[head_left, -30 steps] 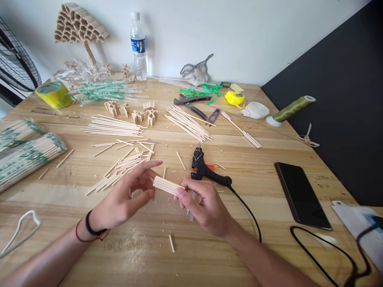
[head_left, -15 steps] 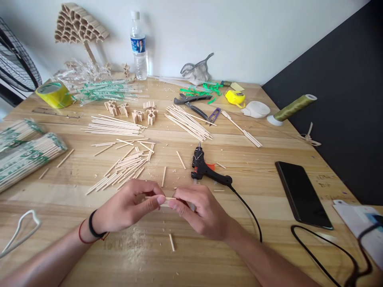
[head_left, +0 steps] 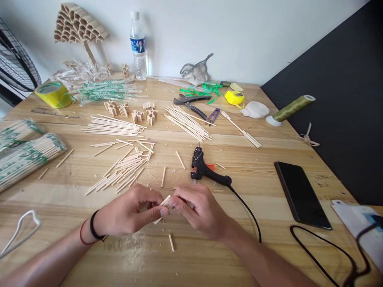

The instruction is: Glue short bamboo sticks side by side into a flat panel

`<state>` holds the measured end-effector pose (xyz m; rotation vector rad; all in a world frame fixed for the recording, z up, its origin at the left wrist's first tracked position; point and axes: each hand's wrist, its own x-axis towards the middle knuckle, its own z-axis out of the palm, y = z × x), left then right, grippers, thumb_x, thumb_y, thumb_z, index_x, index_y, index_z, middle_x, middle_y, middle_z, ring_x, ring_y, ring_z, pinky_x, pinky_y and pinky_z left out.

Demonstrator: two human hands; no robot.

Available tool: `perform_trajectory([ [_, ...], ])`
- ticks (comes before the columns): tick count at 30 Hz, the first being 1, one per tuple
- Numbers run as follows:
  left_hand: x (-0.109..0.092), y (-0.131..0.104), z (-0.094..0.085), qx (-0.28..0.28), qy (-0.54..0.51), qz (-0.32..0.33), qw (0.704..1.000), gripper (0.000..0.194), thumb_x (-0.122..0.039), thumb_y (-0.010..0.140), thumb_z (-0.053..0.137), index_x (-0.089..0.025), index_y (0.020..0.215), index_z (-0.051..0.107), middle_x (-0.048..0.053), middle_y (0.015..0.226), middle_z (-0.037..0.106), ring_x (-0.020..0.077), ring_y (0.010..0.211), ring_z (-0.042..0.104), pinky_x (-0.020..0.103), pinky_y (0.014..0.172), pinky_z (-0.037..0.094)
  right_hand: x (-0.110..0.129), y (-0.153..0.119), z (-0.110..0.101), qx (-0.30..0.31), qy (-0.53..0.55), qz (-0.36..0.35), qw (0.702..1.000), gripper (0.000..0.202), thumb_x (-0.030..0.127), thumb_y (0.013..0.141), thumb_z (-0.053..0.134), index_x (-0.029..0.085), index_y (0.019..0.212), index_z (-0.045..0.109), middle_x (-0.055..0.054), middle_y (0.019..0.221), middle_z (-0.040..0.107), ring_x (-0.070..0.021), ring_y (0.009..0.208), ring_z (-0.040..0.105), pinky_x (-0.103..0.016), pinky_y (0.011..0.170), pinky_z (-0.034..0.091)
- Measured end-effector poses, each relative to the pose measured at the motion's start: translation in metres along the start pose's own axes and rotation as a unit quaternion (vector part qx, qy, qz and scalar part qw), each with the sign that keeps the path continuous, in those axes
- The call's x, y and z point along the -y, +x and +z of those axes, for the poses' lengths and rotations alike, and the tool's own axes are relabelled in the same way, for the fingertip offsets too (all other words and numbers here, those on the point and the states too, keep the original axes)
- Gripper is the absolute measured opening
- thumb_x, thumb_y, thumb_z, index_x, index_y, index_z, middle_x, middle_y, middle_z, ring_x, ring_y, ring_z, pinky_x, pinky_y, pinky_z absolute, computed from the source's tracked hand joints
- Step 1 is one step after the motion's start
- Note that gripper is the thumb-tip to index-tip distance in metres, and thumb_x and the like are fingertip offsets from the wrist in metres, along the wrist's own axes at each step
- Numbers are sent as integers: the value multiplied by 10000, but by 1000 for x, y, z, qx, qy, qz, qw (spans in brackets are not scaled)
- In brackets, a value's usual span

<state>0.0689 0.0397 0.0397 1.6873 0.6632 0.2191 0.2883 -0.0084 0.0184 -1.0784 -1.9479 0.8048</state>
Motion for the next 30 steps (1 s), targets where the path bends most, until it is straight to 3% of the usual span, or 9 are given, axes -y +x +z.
perform_trajectory([
  [16,4,-1,0,-53,73,-2,996,430,-435,1059,522,-158,764,669,-10,653,582,116,599,496,232,577,371,0,-1,1,-20,-2,27,999,402,268,1050,489,226,652,449,45,596,415,-124,552,393,-281,566,314],
  [23,3,-3,0,-61,106,42,992,400,-367,1069,500,-163,738,594,-21,651,547,104,587,454,240,573,337,0,-1,2,-21,32,3,999,355,237,1038,527,212,686,491,51,616,426,-109,555,404,-257,555,321],
  [30,6,-1,1,-53,104,40,992,402,-370,1067,508,-166,726,569,-40,628,498,96,570,410,236,550,310,1,1,1,6,68,6,998,335,249,1012,575,214,696,472,58,616,430,-100,549,408,-235,541,323],
])
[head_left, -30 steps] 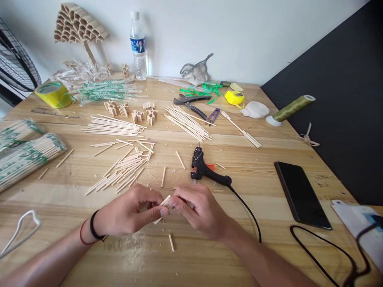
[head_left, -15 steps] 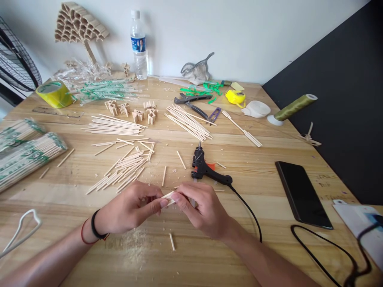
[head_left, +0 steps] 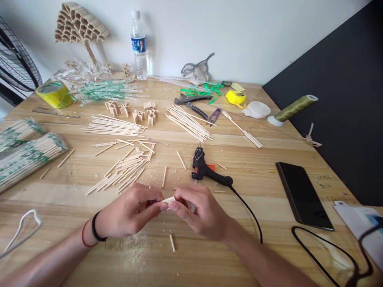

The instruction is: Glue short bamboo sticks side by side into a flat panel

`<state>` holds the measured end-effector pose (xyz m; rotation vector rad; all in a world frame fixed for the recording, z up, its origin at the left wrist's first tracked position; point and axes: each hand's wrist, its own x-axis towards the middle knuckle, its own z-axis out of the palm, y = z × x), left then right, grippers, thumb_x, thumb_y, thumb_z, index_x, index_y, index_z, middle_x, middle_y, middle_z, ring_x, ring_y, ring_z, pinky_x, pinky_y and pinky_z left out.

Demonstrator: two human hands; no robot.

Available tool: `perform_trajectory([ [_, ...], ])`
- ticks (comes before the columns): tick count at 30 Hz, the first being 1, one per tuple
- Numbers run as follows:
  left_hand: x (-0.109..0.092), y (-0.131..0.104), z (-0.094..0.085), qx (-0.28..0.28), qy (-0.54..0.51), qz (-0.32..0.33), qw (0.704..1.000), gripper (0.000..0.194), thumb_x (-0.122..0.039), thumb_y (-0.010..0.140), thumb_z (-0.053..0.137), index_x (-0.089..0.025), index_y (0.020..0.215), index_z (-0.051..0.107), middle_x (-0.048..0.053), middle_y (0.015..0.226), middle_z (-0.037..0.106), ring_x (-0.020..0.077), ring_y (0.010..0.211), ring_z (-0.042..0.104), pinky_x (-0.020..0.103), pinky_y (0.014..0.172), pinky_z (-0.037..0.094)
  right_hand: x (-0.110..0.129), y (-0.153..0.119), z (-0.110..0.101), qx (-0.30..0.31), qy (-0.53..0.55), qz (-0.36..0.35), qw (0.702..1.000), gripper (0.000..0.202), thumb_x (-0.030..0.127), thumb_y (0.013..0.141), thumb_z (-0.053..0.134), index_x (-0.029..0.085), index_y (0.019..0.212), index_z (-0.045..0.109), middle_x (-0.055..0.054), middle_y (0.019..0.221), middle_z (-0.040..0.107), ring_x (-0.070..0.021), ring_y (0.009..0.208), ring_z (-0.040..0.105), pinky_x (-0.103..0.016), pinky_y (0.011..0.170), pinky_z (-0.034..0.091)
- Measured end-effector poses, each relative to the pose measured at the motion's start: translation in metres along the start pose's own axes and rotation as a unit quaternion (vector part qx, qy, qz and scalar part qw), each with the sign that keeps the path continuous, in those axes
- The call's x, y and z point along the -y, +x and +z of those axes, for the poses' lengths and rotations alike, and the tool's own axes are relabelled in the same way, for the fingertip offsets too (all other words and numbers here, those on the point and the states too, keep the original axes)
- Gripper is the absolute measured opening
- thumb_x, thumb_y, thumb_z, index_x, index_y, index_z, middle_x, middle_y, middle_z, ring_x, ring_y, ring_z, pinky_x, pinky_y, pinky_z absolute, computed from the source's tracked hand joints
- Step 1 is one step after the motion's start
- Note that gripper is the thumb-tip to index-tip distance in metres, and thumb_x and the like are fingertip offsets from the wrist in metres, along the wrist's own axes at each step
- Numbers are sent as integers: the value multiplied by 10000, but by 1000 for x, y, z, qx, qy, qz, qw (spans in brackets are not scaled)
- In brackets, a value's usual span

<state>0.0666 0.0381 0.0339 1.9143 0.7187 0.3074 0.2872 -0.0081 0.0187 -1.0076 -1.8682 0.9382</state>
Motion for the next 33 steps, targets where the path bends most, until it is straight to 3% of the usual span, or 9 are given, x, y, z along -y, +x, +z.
perform_trajectory([
  [8,3,1,5,-15,-1,-24,1000,431,-441,1069,511,-153,774,638,-17,679,568,102,615,469,234,579,343,-3,-2,1,-18,-45,-6,999,356,215,1033,528,211,686,447,56,618,402,-104,558,394,-251,559,296],
  [20,3,2,5,-25,-5,-26,999,415,-441,1066,536,-147,813,683,-30,682,555,94,616,455,225,579,348,0,-1,1,-32,-53,-12,998,354,191,1018,527,215,678,431,58,617,392,-100,554,383,-247,560,305],
  [25,3,1,6,-42,8,-9,999,350,-386,1061,564,-157,829,690,-39,676,545,88,602,441,216,573,344,1,0,1,-30,-57,-9,998,358,185,1011,534,220,675,414,59,618,386,-101,556,383,-249,561,309],
  [33,3,3,6,-55,8,12,998,242,-352,1049,574,-173,969,714,14,844,638,116,693,543,238,648,421,0,0,3,-44,-80,-20,996,409,142,990,560,229,663,331,67,611,354,-91,546,346,-253,543,279],
])
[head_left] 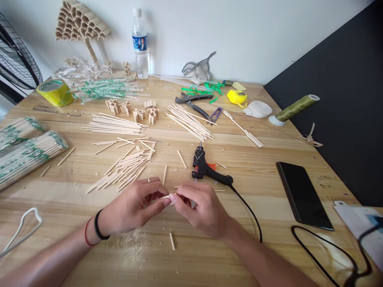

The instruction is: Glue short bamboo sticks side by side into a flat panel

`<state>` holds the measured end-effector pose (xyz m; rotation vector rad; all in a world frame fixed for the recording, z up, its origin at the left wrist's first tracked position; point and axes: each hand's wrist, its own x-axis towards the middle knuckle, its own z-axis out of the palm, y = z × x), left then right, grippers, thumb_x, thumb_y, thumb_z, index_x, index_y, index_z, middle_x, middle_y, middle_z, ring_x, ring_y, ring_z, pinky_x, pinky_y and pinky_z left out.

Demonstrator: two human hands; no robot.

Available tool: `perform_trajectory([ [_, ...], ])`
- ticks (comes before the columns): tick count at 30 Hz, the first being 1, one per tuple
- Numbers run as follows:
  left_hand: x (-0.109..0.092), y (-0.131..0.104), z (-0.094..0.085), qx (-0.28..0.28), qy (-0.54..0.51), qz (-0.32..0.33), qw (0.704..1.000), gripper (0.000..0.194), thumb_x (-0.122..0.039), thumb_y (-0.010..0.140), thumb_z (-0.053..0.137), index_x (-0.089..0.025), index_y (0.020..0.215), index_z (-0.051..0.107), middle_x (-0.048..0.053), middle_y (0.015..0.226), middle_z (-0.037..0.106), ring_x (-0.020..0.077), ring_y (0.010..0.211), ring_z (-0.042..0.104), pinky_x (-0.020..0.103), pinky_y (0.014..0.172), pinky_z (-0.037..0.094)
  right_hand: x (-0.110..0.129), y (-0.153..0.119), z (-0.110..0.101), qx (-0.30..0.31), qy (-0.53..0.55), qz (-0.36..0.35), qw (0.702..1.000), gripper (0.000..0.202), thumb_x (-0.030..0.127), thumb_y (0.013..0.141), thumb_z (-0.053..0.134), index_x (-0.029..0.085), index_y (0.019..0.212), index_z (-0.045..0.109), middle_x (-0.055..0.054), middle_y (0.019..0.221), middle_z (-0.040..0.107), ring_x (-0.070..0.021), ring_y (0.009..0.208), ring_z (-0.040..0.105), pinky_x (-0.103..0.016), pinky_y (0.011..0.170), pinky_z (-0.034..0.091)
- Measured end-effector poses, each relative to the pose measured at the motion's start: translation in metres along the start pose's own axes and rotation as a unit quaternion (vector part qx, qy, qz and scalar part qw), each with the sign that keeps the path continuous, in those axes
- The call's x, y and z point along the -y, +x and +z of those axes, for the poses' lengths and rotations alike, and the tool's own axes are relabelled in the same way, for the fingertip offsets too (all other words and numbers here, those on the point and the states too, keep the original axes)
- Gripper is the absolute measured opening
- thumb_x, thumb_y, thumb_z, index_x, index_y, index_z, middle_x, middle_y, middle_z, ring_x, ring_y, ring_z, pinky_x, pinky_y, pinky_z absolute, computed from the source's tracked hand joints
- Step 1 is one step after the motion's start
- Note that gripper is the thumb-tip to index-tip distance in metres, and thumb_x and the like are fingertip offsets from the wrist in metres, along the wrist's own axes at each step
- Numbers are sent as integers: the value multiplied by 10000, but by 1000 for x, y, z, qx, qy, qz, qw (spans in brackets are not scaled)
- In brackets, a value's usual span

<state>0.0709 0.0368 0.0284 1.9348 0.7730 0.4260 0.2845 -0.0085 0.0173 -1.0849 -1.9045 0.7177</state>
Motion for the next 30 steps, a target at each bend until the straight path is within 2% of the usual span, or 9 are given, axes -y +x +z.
perform_trajectory([
  [6,0,0,1,-4,-9,-6,1000,205,-360,1041,587,-185,1033,695,20,890,634,124,701,539,247,641,430,0,0,3,-20,-15,-16,1000,411,125,979,575,227,648,353,74,596,345,-90,531,320,-262,531,272],
  [19,0,0,-2,1,-22,-26,999,220,-358,1040,580,-179,1064,706,44,956,658,148,797,592,264,710,459,-2,-2,1,-29,-26,34,999,408,201,1011,542,231,647,360,61,585,361,-99,526,356,-266,523,293],
  [26,-2,-1,-3,27,-27,-39,999,314,-385,1050,560,-165,847,653,-13,774,581,112,670,493,234,616,382,2,-1,-4,-16,7,-9,1000,355,171,1009,507,229,676,398,53,602,395,-107,543,380,-266,550,321],
  [30,-1,-1,-3,28,-27,-38,999,332,-402,1051,555,-163,839,643,-19,751,560,111,664,478,229,613,374,2,0,-4,-17,8,-4,1000,356,176,1013,490,234,674,396,49,599,400,-116,540,388,-275,545,325],
])
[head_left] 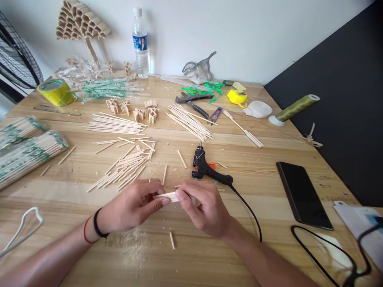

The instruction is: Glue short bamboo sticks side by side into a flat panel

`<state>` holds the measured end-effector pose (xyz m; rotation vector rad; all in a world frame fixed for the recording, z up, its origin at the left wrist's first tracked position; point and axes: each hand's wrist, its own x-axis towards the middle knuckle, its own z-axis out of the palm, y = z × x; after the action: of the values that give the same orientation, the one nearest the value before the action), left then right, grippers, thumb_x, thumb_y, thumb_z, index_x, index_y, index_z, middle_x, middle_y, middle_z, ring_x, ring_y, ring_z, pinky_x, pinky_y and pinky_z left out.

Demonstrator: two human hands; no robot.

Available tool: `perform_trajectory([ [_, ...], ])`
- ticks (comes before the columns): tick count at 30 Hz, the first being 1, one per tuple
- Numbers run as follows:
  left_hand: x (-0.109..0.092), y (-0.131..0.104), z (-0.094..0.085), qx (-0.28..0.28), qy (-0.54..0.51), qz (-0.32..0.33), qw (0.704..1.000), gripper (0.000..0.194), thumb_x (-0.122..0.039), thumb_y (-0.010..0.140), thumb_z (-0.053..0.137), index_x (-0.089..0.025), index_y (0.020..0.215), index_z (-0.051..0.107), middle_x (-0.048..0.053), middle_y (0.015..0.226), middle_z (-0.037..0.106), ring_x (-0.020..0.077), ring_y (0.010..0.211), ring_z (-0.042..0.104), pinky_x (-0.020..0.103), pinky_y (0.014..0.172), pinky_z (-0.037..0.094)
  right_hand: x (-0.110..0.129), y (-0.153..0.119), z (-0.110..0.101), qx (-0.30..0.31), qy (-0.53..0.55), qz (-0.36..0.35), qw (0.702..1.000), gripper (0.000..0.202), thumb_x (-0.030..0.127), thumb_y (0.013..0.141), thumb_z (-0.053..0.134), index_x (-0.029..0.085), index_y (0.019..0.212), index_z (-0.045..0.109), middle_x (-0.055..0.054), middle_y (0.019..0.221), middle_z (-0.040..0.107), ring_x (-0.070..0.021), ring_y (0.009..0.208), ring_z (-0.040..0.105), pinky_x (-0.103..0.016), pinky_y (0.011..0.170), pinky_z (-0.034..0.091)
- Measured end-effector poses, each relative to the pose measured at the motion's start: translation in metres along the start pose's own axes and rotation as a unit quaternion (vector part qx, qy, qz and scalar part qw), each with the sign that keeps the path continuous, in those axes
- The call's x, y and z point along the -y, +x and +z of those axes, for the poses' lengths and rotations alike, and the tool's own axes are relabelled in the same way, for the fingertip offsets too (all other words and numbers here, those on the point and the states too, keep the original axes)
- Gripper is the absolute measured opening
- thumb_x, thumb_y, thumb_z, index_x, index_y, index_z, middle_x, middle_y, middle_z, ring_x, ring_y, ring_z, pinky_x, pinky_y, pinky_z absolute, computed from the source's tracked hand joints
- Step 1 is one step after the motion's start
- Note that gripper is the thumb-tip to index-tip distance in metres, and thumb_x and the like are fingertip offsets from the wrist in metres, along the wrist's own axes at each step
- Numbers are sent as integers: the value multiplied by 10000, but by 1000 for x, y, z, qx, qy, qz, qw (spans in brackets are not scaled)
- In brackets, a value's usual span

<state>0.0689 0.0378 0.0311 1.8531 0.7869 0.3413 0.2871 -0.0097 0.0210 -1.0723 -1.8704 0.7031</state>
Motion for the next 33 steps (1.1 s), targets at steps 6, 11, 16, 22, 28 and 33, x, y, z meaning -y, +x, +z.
perform_trajectory([
  [6,-1,0,0,-4,-1,-7,1000,340,-419,1049,556,-162,849,653,-30,720,553,106,639,455,222,592,357,-1,0,1,-11,-8,8,1000,394,180,1019,487,243,655,350,55,583,371,-117,523,371,-282,540,318],
  [11,-1,0,0,-10,10,-4,1000,343,-421,1047,555,-163,842,646,-34,709,549,106,630,457,221,587,361,-1,-1,0,-1,-15,17,1000,393,194,1038,463,239,652,407,37,574,465,-123,528,435,-285,549,339],
  [16,-1,0,-1,-10,7,-4,1000,339,-414,1048,555,-160,846,653,-29,718,563,105,635,470,220,589,371,-1,-2,0,2,-10,19,1000,399,195,1049,447,236,652,428,33,577,485,-125,529,456,-285,555,350],
  [22,-2,1,-1,-6,2,-3,1000,334,-407,1047,558,-157,849,660,-28,712,561,103,619,447,216,564,357,-2,-3,0,5,-2,18,1000,438,243,1087,410,234,650,444,24,574,502,-130,528,457,-292,555,356],
  [28,-1,1,-1,1,7,-3,1000,338,-417,1051,551,-159,871,673,-15,740,578,111,643,471,222,584,375,-2,-4,0,6,0,14,1000,459,275,1106,397,232,652,454,19,579,510,-132,531,458,-298,554,355],
  [33,0,0,0,3,3,-1,1000,321,-402,1053,552,-162,875,670,-21,750,569,107,645,469,225,594,364,-3,-4,0,13,-4,12,1000,432,231,1088,411,234,656,440,25,579,492,-130,530,453,-296,562,350],
])
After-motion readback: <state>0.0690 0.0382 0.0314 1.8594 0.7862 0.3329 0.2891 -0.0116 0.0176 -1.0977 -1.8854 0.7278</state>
